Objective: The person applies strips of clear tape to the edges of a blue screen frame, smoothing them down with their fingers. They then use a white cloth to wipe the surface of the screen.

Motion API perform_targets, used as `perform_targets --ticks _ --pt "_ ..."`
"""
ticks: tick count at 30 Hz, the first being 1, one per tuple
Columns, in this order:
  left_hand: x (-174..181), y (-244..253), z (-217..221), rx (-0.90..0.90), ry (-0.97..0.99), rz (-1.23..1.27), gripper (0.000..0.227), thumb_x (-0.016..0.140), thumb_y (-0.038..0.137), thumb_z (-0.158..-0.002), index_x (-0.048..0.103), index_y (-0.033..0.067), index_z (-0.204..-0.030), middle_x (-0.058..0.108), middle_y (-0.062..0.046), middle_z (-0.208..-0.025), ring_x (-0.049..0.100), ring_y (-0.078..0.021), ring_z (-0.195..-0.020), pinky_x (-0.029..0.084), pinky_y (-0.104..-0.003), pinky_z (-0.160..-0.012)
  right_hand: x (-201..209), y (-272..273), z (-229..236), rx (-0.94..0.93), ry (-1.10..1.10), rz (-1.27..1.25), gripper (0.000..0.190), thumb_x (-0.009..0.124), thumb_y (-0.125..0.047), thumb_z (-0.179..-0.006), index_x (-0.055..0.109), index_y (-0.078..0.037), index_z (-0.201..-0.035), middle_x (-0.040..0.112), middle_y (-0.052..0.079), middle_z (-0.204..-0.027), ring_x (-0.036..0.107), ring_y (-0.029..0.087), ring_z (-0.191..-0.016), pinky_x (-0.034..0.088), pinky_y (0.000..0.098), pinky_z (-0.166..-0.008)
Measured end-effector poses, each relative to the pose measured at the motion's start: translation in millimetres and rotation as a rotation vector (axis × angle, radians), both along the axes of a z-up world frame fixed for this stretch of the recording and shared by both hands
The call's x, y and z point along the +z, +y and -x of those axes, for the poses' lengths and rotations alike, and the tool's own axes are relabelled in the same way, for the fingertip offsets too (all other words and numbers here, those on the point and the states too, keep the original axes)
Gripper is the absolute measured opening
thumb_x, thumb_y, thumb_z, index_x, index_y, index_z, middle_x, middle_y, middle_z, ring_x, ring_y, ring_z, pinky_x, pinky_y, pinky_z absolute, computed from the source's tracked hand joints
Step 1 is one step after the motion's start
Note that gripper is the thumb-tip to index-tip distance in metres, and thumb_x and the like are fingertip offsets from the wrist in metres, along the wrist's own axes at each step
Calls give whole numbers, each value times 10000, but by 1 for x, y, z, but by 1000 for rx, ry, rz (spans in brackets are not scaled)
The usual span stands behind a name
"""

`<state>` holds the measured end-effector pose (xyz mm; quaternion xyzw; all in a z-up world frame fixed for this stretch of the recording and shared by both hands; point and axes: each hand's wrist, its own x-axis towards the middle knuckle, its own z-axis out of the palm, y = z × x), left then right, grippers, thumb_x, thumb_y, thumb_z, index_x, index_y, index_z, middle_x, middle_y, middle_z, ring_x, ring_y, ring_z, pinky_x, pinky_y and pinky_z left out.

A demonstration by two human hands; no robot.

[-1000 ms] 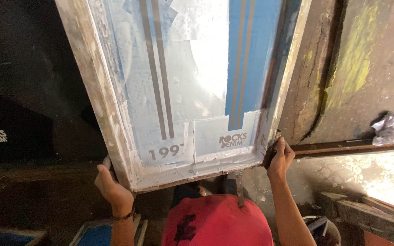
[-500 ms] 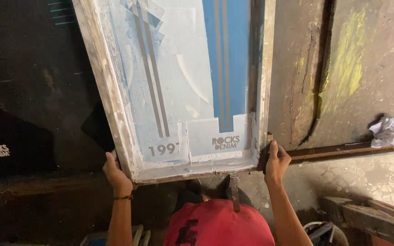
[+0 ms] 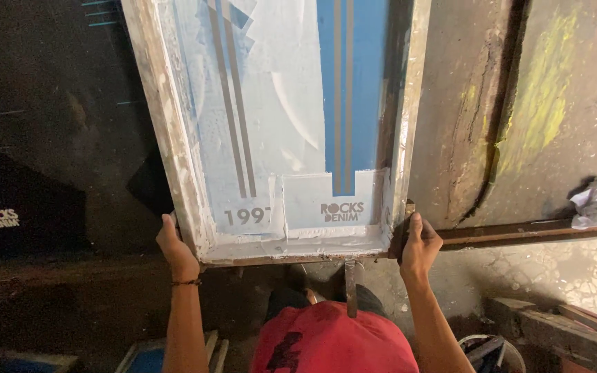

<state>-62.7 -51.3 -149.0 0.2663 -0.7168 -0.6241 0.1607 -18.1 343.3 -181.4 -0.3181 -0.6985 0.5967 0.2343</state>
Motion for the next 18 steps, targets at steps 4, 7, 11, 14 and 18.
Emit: perform_targets --ticks 4,7,11,14,18 --pt "-46 -19 4 7 68 -52 625 465 528 -1114 640 -14 -1373 549 -252 -1450 484 -369 -1388 283 -522 -1192 -18 1 -5 -9 -8 -4 397 641 -223 -1089 578 -148 -704 457 -39 -664 382 71 -697 358 265 -690" --pt "-76 -38 7 0 93 -44 537 489 450 -1142 661 -21 -1332 588 -251 -1384 532 -357 -1324 314 -542 -1170 -25 -2 -7 -27 -12 2 390 660 -230 -1085 613 -130 -711 484 -24 -654 382 72 -693 358 268 -683" --pt "-89 -45 3 62 76 -9 504 538 409 -1132 658 -42 -1322 562 -292 -1363 483 -341 -1322 296 -555 -1140 -32 -3 -13 4 -37 -34 372 655 -231 -1077 629 -108 -727 504 0 -668 404 93 -719 372 286 -686" --pt "-94 -46 -3 95 63 -47 533 555 413 -1122 612 -54 -1370 508 -312 -1412 444 -382 -1348 253 -588 -1158 12 -20 -12 59 -67 -12 379 628 -229 -1077 598 -115 -717 486 -15 -655 392 93 -689 335 275 -652" --pt "-43 -18 -3 24 31 -7 574 412 429 -1162 510 -49 -1464 436 -308 -1508 339 -472 -1463 218 -605 -1226 -6 -4 -8 93 -59 -488 252 594 -211 -1083 594 -30 -1259 703 218 -1067 686 432 -973 513 538 -775"
